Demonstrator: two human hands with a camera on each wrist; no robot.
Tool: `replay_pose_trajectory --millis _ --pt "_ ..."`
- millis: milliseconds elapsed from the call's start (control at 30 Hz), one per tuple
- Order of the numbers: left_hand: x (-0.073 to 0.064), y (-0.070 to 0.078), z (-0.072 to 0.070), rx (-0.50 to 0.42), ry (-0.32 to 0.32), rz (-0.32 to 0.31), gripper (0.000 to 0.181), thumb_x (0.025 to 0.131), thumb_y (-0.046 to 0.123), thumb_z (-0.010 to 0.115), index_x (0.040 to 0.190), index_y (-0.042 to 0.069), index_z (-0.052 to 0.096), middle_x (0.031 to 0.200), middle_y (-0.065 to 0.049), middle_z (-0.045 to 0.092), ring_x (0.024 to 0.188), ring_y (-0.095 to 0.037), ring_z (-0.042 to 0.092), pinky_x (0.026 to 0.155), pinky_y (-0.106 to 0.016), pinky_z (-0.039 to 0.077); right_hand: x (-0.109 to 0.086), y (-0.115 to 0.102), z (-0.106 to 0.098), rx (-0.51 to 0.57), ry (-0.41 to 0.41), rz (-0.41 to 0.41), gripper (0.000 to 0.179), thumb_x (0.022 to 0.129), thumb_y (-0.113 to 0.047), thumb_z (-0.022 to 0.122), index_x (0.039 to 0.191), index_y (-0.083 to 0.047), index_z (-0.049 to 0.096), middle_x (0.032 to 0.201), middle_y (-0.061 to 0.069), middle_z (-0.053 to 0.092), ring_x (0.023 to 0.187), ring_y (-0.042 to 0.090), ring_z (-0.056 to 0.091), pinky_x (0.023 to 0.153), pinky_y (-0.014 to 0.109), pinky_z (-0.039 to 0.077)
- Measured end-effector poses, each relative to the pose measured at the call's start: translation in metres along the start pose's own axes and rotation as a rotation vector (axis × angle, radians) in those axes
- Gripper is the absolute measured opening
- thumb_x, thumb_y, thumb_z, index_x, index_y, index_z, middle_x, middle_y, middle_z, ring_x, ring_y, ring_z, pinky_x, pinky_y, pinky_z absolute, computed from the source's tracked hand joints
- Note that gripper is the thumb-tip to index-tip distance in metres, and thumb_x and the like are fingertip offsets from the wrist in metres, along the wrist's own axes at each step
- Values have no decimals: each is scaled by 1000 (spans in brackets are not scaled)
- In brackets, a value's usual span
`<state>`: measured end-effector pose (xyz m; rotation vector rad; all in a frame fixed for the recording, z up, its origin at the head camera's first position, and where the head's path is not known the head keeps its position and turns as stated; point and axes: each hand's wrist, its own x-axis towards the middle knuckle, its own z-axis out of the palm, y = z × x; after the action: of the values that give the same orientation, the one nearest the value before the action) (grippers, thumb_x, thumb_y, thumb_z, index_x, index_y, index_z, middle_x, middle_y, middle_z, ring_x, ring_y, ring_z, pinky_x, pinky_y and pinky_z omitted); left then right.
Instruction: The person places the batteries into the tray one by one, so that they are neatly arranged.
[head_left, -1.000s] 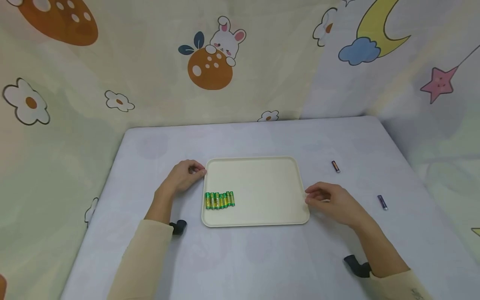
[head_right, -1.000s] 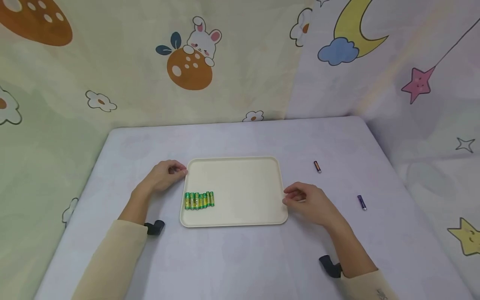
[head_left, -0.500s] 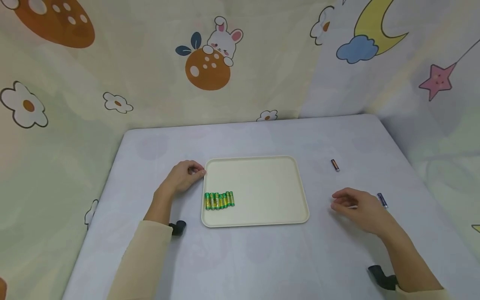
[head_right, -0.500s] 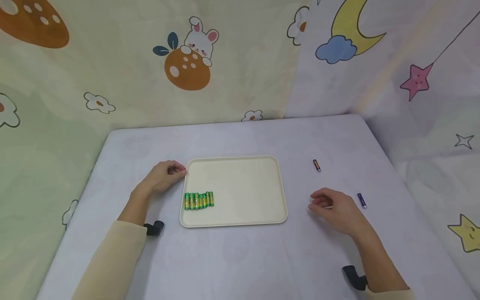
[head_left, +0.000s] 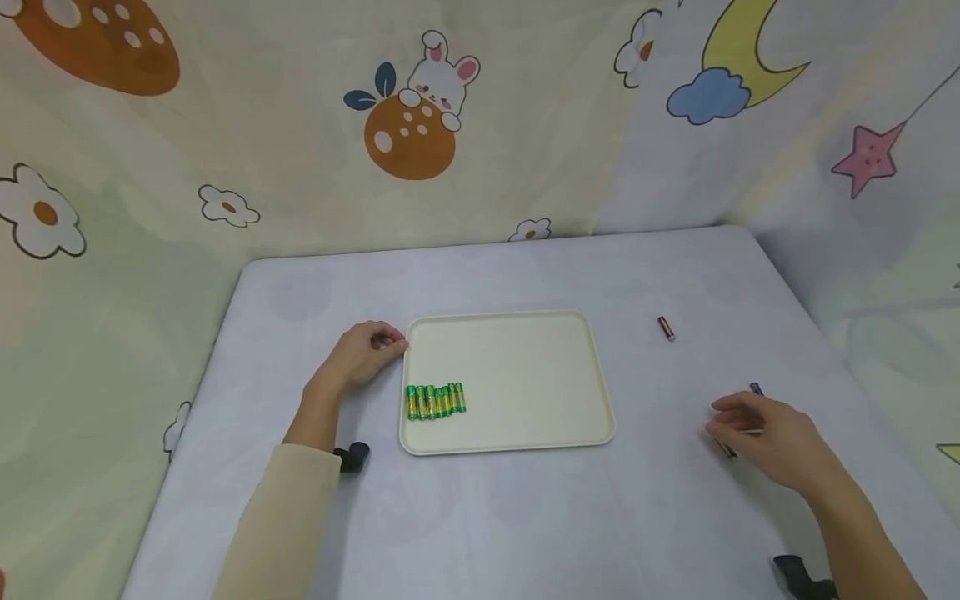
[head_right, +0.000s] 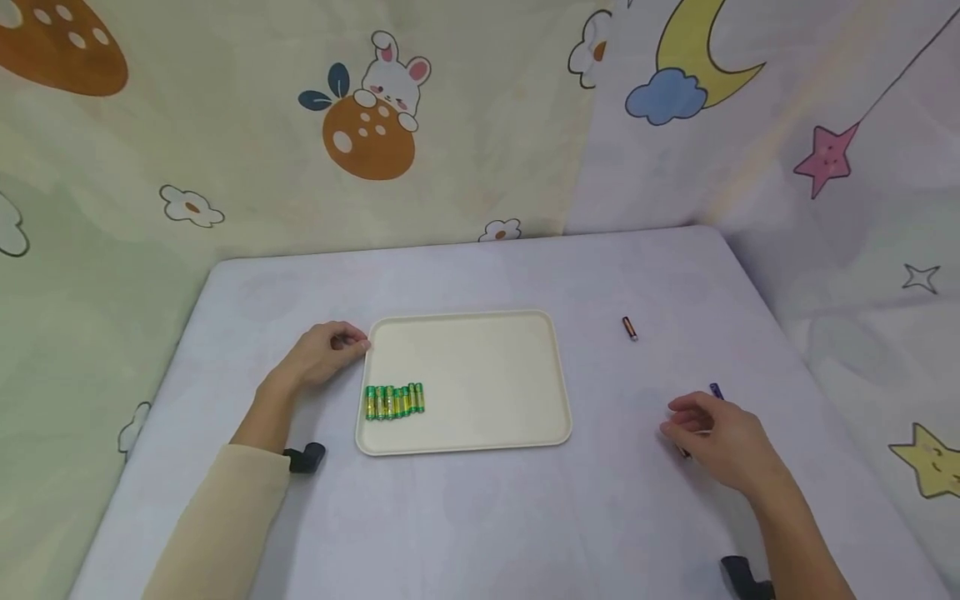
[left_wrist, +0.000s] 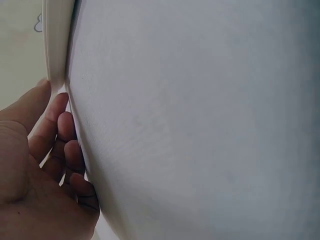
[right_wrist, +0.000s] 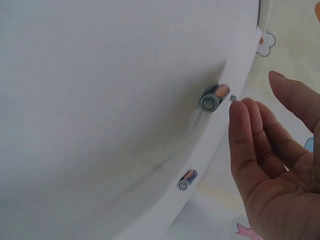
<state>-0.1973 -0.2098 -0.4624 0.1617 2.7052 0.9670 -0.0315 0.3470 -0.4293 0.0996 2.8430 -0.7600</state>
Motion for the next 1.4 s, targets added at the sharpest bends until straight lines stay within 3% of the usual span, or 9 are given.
replay_pose_trajectory --millis 233,400,667,867,1167,1400 --pt "-1 -2 0 2 -4 1 34 101 39 63 117 10 69 109 -9 61 99 -25 51 83 -38 40 -4 12 -1 -66 9 60 55 92 -46 76 120 1 66 102 12 74 96 35 69 69 34 52" --pt "-3 -2 -1 -1 -1 -21 34 101 40 63 118 11 69 110 -9 61 99 -26 51 84 -38 41 -4 17 2 -65 -36 114 63 88 -50 78 118 5 65 98 10 72 91 30 67 73 45 52" --pt "-4 0 -2 -8 -2 -20 33 101 38 64 117 11 69 109 -9 61 99 -26 51 83 -38 41 -7 24 8 -61 -31 112 47 90 -40 78 112 1 67 93 5 71 88 27 66 67 34 47" --pt "-3 0 -2 -6 5 -16 32 101 39 64 117 11 69 109 -9 61 99 -26 51 83 -38 41 -5 21 10 -62 -51 102 30 93 -33 75 105 -6 70 91 1 70 90 29 68 68 35 49" --pt "-3 0 -3 -15 1 -16 33 101 38 64 117 10 68 109 -9 60 99 -26 51 82 -38 41 6 -1 17 -20 -24 44 25 95 -32 73 103 -8 72 91 1 70 91 29 68 70 38 50" --pt "-2 2 0 -24 0 -28 33 101 37 64 118 10 68 110 -10 61 100 -27 51 83 -38 41 28 -31 27 72 -16 -32 26 97 -28 72 109 -5 72 95 3 72 90 24 68 72 36 53"
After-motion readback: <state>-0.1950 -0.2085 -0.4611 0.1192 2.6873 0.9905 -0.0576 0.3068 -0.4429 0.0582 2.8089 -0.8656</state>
